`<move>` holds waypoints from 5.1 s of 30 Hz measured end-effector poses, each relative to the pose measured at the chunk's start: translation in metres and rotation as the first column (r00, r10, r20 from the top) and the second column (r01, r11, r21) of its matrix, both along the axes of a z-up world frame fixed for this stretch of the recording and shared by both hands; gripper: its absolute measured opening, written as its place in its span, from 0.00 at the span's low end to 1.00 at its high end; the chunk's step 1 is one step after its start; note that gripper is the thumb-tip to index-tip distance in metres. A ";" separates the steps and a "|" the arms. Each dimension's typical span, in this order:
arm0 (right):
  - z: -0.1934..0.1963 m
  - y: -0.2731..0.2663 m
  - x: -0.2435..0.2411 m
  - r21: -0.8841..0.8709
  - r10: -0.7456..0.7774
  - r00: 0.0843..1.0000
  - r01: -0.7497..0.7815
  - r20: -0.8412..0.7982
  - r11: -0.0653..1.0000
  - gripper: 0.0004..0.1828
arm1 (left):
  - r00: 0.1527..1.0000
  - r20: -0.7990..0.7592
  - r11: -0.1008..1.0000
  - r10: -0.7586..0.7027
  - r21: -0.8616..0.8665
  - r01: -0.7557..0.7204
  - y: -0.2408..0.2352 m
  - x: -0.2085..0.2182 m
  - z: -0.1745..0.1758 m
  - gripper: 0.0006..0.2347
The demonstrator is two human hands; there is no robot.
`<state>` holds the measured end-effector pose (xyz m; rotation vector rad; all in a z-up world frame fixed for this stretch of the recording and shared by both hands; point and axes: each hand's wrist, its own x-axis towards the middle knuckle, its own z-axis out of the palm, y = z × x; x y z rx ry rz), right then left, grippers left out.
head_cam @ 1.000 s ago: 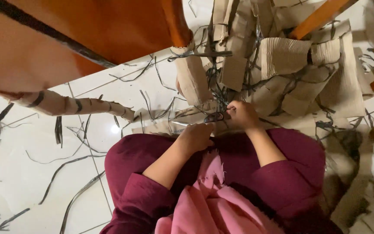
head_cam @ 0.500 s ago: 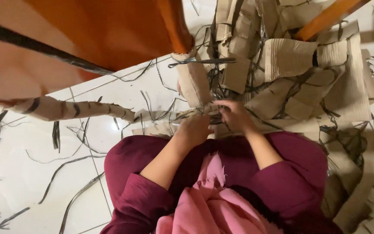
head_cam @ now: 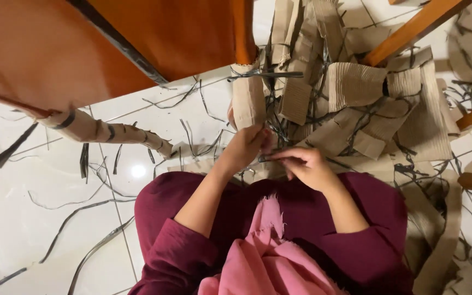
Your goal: Wrapping wooden chair legs with protective cardboard and securing them with string for shipping or storage.
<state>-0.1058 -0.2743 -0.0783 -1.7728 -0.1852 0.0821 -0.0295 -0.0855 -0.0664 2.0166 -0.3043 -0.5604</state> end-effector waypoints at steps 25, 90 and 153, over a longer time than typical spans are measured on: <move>-0.008 0.046 0.035 -0.002 -0.756 0.654 0.757 0.037 0.654 0.08 | 0.471 0.683 0.817 0.558 -0.354 -0.455 0.004 0.035 -0.010 0.40; -0.006 0.184 0.088 0.049 -0.758 0.533 0.806 0.376 0.590 0.15 | 0.662 0.200 0.592 0.722 -0.674 -0.442 0.067 0.033 0.036 0.08; 0.024 0.131 0.076 0.016 -0.246 0.390 0.507 0.888 0.862 0.12 | 0.645 0.578 0.725 0.500 -0.686 0.052 0.097 0.042 0.044 0.09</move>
